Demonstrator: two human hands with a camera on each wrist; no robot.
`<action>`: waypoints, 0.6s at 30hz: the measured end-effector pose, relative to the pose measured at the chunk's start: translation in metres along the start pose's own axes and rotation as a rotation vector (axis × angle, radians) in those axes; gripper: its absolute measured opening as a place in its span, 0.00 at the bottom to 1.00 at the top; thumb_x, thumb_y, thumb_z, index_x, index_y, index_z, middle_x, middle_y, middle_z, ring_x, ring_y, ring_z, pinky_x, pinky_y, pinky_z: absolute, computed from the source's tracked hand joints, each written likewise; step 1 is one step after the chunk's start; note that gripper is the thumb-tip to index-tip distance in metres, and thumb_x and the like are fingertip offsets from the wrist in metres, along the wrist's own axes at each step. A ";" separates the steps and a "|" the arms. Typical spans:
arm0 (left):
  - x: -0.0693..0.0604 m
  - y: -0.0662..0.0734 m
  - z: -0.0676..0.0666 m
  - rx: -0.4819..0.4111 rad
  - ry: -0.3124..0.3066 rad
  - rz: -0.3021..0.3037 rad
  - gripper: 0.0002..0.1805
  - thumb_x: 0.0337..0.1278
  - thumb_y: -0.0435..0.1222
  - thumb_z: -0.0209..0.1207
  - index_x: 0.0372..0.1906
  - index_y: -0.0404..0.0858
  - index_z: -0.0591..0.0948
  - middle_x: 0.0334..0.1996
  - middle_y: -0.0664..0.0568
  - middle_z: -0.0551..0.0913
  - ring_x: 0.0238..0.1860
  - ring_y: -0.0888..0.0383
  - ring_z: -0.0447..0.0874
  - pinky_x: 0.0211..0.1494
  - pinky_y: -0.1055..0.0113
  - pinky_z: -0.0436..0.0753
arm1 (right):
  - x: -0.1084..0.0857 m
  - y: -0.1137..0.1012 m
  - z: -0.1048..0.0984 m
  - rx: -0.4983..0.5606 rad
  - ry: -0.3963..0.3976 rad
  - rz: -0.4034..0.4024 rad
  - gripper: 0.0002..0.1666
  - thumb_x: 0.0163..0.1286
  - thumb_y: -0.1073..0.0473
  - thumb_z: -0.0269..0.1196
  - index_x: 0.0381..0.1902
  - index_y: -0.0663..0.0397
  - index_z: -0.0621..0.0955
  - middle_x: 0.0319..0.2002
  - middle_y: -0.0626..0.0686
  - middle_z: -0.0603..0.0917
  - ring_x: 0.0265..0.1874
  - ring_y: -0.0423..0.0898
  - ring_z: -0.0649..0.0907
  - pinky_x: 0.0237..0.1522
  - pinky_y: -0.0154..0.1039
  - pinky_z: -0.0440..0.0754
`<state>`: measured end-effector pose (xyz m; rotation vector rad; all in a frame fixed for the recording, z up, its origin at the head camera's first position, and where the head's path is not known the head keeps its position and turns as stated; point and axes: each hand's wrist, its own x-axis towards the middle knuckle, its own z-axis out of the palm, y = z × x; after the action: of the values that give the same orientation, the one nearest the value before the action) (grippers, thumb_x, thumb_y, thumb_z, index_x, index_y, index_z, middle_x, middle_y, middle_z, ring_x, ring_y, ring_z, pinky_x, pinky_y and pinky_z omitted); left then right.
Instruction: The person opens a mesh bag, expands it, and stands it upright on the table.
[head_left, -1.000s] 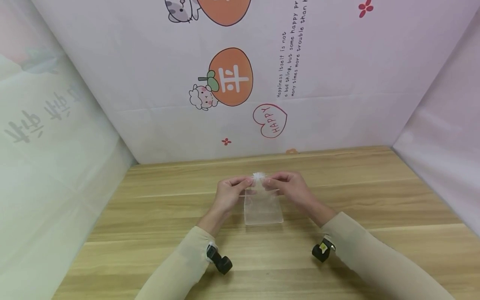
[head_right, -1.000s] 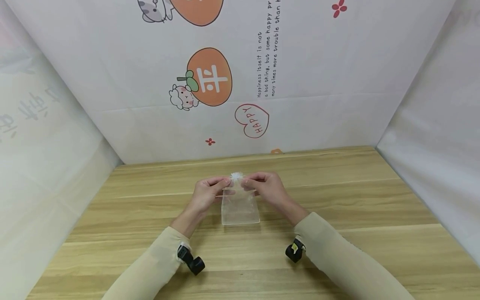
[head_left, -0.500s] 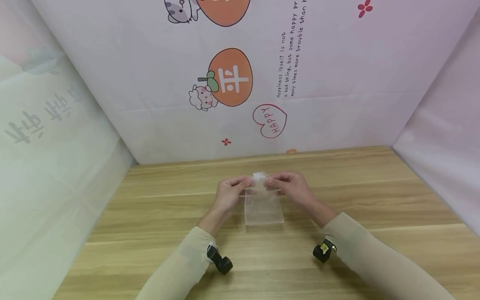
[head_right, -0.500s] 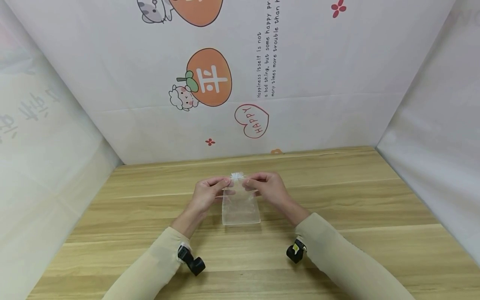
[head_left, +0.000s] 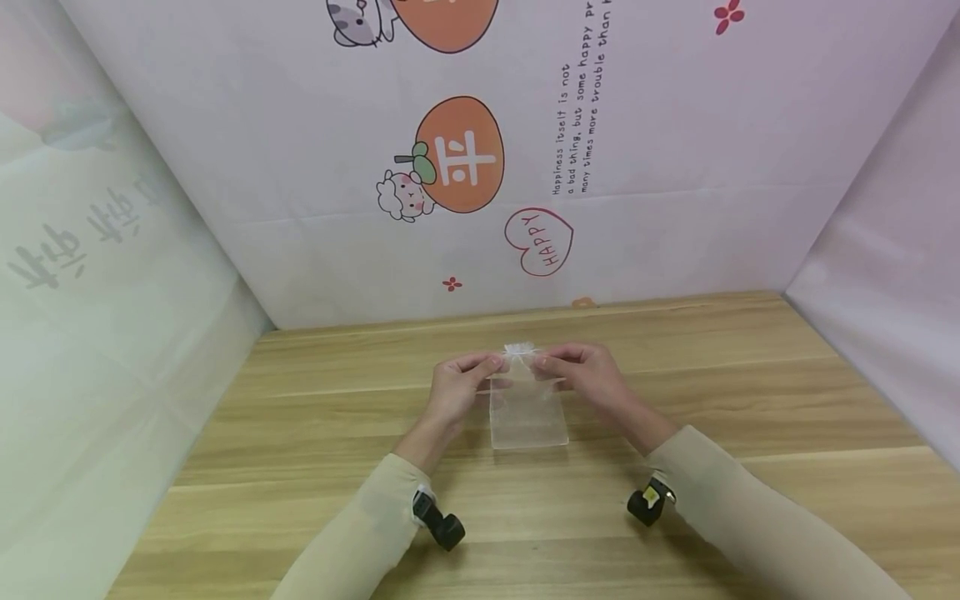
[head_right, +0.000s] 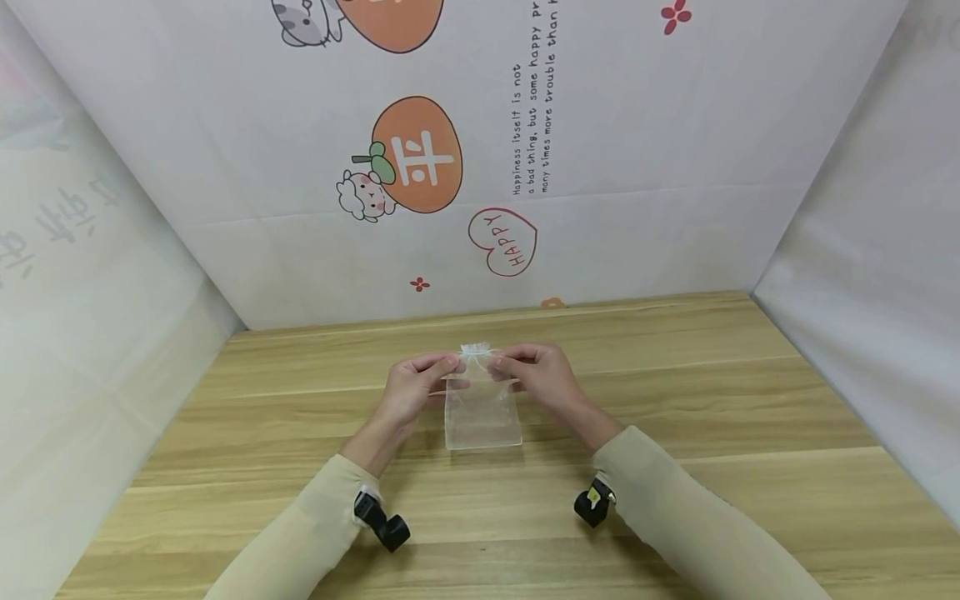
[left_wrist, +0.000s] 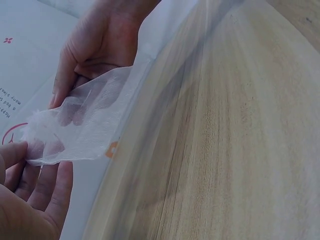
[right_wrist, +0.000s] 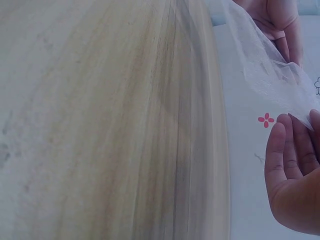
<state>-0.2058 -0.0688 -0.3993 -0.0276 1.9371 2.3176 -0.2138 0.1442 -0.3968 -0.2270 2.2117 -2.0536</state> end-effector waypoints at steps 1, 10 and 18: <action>0.000 0.000 0.000 -0.002 0.001 -0.002 0.13 0.65 0.36 0.65 0.47 0.31 0.86 0.39 0.44 0.89 0.37 0.50 0.91 0.46 0.51 0.87 | 0.000 0.000 0.000 0.005 0.000 0.002 0.14 0.72 0.61 0.65 0.46 0.71 0.83 0.42 0.58 0.89 0.38 0.45 0.88 0.41 0.42 0.87; 0.000 0.001 0.000 -0.012 0.019 -0.006 0.12 0.65 0.36 0.65 0.48 0.32 0.87 0.39 0.45 0.89 0.37 0.50 0.91 0.47 0.50 0.86 | 0.000 0.000 0.000 0.039 0.010 0.015 0.14 0.72 0.62 0.65 0.46 0.71 0.83 0.41 0.57 0.89 0.38 0.45 0.88 0.41 0.41 0.87; -0.001 0.002 0.001 -0.023 0.023 -0.009 0.14 0.65 0.36 0.65 0.49 0.30 0.85 0.40 0.43 0.89 0.39 0.49 0.90 0.46 0.51 0.87 | 0.000 -0.001 0.000 0.059 0.022 0.024 0.15 0.72 0.62 0.65 0.47 0.72 0.82 0.40 0.57 0.89 0.38 0.45 0.88 0.41 0.41 0.87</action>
<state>-0.2051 -0.0681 -0.3975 -0.0650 1.9169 2.3434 -0.2136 0.1443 -0.3960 -0.1723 2.1512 -2.1153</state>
